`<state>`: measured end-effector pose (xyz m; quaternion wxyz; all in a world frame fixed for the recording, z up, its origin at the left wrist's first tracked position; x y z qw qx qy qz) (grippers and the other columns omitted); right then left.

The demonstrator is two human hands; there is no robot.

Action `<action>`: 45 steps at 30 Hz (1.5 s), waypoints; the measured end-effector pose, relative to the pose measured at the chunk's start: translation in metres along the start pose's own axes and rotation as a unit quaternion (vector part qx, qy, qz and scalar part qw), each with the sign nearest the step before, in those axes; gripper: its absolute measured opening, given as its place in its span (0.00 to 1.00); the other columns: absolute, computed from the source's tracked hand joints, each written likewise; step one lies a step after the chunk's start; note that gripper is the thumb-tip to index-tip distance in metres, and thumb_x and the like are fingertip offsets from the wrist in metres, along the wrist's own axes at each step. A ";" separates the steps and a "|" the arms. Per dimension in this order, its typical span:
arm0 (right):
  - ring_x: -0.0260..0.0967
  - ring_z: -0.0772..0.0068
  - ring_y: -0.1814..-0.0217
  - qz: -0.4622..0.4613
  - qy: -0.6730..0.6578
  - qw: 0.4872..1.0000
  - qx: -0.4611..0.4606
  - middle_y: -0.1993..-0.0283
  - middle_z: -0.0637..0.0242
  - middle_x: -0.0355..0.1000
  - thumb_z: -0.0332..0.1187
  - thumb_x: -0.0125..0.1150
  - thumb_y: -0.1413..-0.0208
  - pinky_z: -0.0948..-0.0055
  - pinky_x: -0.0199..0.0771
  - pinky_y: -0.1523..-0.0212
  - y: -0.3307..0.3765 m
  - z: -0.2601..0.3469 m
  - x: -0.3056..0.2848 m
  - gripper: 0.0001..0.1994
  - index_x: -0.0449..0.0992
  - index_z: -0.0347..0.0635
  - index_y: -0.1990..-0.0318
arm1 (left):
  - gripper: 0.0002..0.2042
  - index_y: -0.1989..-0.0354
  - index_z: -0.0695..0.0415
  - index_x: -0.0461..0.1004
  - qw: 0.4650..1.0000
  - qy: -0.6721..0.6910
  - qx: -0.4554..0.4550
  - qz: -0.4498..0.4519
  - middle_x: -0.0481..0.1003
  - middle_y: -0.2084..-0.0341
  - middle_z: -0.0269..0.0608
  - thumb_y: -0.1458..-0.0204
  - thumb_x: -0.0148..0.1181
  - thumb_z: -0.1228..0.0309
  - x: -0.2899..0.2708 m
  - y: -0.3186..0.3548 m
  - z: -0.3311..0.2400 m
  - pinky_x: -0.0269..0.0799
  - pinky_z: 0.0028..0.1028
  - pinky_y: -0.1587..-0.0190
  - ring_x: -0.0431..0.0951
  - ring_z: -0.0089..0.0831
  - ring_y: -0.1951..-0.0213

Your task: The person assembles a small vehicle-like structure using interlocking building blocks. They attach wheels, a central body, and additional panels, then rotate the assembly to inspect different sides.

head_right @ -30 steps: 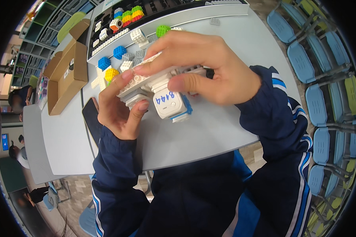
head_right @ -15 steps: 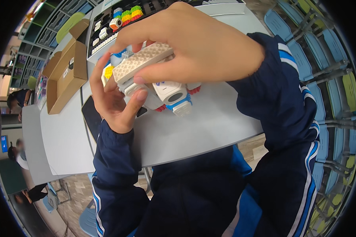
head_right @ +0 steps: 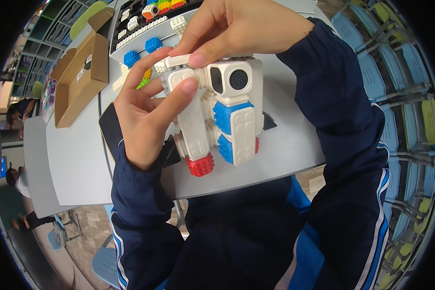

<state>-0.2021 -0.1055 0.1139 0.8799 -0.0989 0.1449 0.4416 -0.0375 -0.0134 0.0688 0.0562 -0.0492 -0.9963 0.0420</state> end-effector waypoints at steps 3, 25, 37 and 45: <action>0.74 0.81 0.65 -0.023 0.030 0.999 -0.025 0.64 0.56 0.80 0.23 0.68 0.51 0.82 0.72 0.64 -0.001 -0.003 0.005 0.12 0.80 0.32 0.57 | 0.29 0.41 0.64 0.59 1.000 -0.008 -0.012 0.003 0.79 0.65 0.51 0.51 0.66 0.80 -0.002 -0.003 0.002 0.77 0.19 0.72 0.82 0.31 0.69; 0.71 0.80 0.76 0.045 0.090 0.988 -0.113 0.73 0.54 0.78 0.19 0.67 0.54 0.79 0.69 0.74 0.005 -0.035 0.005 0.08 0.80 0.30 0.64 | 0.24 0.46 0.67 0.67 0.995 0.032 -0.091 0.022 0.80 0.66 0.54 0.53 0.66 0.82 0.006 -0.004 0.011 0.79 0.22 0.69 0.82 0.31 0.68; 0.77 0.71 0.56 0.032 0.053 0.996 -0.061 0.55 0.57 0.78 0.30 0.67 0.51 0.77 0.75 0.53 0.022 -0.029 0.000 0.21 0.76 0.36 0.47 | 0.25 0.43 0.66 0.65 0.997 0.039 -0.008 0.059 0.79 0.60 0.50 0.51 0.64 0.82 0.005 0.004 0.008 0.77 0.21 0.62 0.81 0.27 0.63; 0.64 0.59 0.36 -0.010 -0.008 0.989 -0.149 0.37 0.55 0.65 0.55 0.72 0.58 0.63 0.65 0.39 0.042 -0.036 -0.017 0.42 0.66 0.40 0.38 | 0.24 0.42 0.65 0.64 0.983 0.018 0.172 0.054 0.74 0.51 0.52 0.49 0.63 0.80 -0.018 -0.004 0.024 0.69 0.28 0.46 0.74 0.32 0.48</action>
Point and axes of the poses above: each hand's wrist, its own y-axis away from the middle knuckle, its own x-axis out of the palm, z = x × y, the point moved 3 cm from there along -y, towards the middle knuckle
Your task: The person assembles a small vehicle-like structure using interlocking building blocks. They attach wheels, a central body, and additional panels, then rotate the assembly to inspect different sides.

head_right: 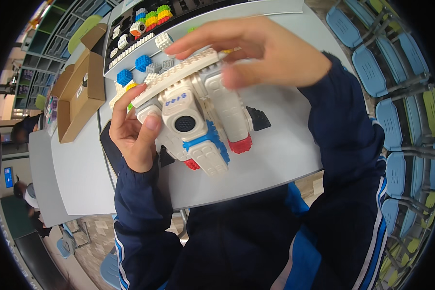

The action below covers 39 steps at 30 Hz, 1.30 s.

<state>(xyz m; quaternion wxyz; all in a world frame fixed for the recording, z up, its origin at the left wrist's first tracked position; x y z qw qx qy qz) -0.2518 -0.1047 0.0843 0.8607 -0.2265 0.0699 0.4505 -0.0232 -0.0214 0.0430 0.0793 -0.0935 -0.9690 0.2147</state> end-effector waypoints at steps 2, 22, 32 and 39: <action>0.59 0.56 0.32 -0.023 -0.041 0.999 0.019 0.32 0.56 0.57 0.61 0.72 0.64 0.60 0.62 0.37 0.015 -0.005 0.009 0.51 0.59 0.42 0.34 | 0.24 0.42 0.64 0.63 1.000 0.028 0.001 -0.014 0.74 0.50 0.52 0.48 0.62 0.79 -0.003 -0.001 0.007 0.68 0.28 0.46 0.74 0.32 0.49; 0.60 0.71 0.43 -0.092 0.047 0.995 0.015 0.47 0.60 0.60 0.40 0.64 0.43 0.72 0.64 0.45 0.015 -0.005 0.042 0.31 0.51 0.42 0.41 | 0.26 0.43 0.60 0.56 0.998 0.039 -0.004 -0.051 0.71 0.50 0.56 0.48 0.62 0.75 0.012 0.008 0.016 0.67 0.32 0.45 0.73 0.35 0.49; 0.62 0.72 0.43 -0.110 0.006 0.994 -0.020 0.46 0.57 0.60 0.37 0.66 0.45 0.72 0.65 0.45 0.022 -0.005 0.048 0.30 0.52 0.45 0.42 | 0.27 0.43 0.64 0.60 0.999 0.003 0.013 -0.041 0.73 0.52 0.53 0.49 0.65 0.72 0.013 0.009 0.007 0.67 0.28 0.46 0.75 0.33 0.51; 0.63 0.72 0.43 -0.090 0.091 0.988 -0.088 0.47 0.58 0.61 0.37 0.68 0.46 0.73 0.66 0.45 0.026 -0.012 0.046 0.32 0.52 0.45 0.43 | 0.26 0.44 0.62 0.61 0.999 -0.011 0.034 -0.010 0.73 0.52 0.52 0.50 0.65 0.74 0.007 0.014 0.007 0.68 0.31 0.46 0.74 0.34 0.49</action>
Point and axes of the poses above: each hand's wrist, its own y-axis away from the middle knuckle, its own x-axis out of the palm, z = x × y, the point moved 3 cm from there along -y, towards the middle knuckle
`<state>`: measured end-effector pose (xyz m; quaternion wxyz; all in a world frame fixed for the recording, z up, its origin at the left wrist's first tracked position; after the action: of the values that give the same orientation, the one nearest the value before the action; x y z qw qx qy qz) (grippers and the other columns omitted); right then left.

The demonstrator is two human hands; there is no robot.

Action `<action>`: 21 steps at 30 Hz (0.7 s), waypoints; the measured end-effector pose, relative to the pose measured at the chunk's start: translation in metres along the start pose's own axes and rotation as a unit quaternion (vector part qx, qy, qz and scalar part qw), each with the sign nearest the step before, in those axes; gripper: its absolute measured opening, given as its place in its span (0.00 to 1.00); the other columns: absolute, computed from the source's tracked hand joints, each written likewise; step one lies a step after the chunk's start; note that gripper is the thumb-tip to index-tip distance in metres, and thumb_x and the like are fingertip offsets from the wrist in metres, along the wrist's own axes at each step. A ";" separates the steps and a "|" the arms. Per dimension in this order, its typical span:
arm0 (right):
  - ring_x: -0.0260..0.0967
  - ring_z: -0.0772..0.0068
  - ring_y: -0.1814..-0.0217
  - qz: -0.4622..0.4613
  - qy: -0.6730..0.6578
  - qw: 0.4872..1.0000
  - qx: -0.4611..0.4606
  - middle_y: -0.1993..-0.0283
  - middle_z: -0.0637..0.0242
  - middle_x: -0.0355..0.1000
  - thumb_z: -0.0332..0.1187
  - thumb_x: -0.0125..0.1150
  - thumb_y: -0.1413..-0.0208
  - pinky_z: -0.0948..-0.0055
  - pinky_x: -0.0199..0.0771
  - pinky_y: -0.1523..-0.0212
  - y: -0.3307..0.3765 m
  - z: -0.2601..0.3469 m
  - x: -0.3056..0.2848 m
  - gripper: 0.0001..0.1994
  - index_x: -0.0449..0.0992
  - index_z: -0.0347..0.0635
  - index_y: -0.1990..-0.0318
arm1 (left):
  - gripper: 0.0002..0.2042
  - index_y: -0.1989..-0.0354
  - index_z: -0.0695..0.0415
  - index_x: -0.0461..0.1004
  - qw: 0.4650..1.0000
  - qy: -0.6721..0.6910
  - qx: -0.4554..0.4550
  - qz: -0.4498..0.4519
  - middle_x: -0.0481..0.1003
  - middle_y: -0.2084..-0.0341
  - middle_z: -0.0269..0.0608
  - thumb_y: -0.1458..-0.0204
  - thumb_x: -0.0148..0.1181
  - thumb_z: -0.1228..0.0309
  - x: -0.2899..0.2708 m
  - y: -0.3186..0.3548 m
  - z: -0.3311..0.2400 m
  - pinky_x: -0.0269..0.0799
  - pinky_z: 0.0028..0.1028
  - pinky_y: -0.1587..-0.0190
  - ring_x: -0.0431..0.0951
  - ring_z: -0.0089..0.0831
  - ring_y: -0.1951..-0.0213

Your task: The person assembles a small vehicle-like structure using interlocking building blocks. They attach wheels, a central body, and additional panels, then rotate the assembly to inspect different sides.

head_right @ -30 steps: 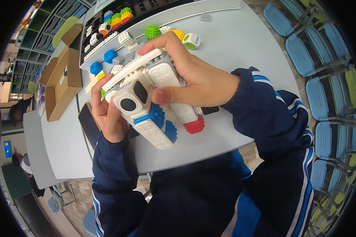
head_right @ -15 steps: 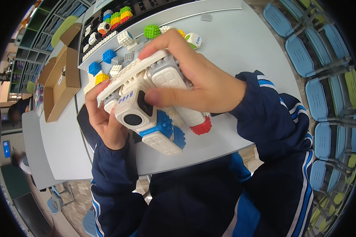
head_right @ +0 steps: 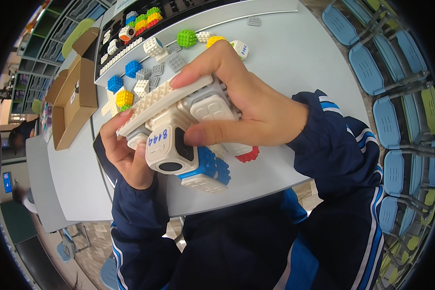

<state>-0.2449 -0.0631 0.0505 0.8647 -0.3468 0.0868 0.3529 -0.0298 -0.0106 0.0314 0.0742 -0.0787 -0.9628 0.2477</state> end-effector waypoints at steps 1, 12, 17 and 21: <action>0.63 0.72 0.43 -0.003 -0.006 1.000 -0.001 0.47 0.58 0.61 0.38 0.68 0.47 0.73 0.66 0.45 0.000 0.000 0.000 0.32 0.52 0.44 0.43 | 0.26 0.44 0.62 0.60 1.000 -0.003 0.003 0.002 0.73 0.52 0.52 0.50 0.65 0.74 0.000 0.001 0.001 0.68 0.31 0.46 0.74 0.35 0.49; 0.61 0.73 0.43 -0.009 -0.069 0.995 0.077 0.48 0.59 0.60 0.37 0.65 0.44 0.74 0.62 0.44 0.001 0.001 0.003 0.28 0.52 0.42 0.44 | 0.26 0.44 0.64 0.60 0.999 0.013 -0.051 -0.014 0.73 0.52 0.54 0.50 0.64 0.74 0.005 0.000 -0.001 0.68 0.31 0.45 0.75 0.35 0.49; 0.60 0.75 0.44 -0.016 -0.111 0.987 0.113 0.48 0.60 0.60 0.37 0.62 0.42 0.74 0.62 0.45 0.000 0.000 0.005 0.25 0.53 0.42 0.45 | 0.26 0.44 0.64 0.61 0.995 0.027 -0.095 -0.031 0.74 0.52 0.54 0.50 0.64 0.75 0.003 0.000 0.002 0.67 0.30 0.45 0.75 0.35 0.50; 0.60 0.76 0.45 -0.024 -0.126 0.985 0.111 0.49 0.60 0.60 0.38 0.62 0.41 0.74 0.62 0.46 -0.001 0.000 0.006 0.25 0.54 0.42 0.45 | 0.26 0.43 0.64 0.61 0.996 0.017 -0.079 -0.028 0.74 0.52 0.54 0.50 0.63 0.75 0.004 0.000 0.000 0.67 0.30 0.45 0.75 0.34 0.50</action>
<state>-0.2400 -0.0605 0.0486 0.9100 -0.2030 0.0072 0.3615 -0.0333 -0.0094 0.0321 0.0911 -0.0619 -0.9797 0.1676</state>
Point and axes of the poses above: each hand's wrist, its own y-axis away from the middle knuckle, its own x-axis out of the palm, z = x × y, the point moved 3 cm from there along -y, towards the middle knuckle
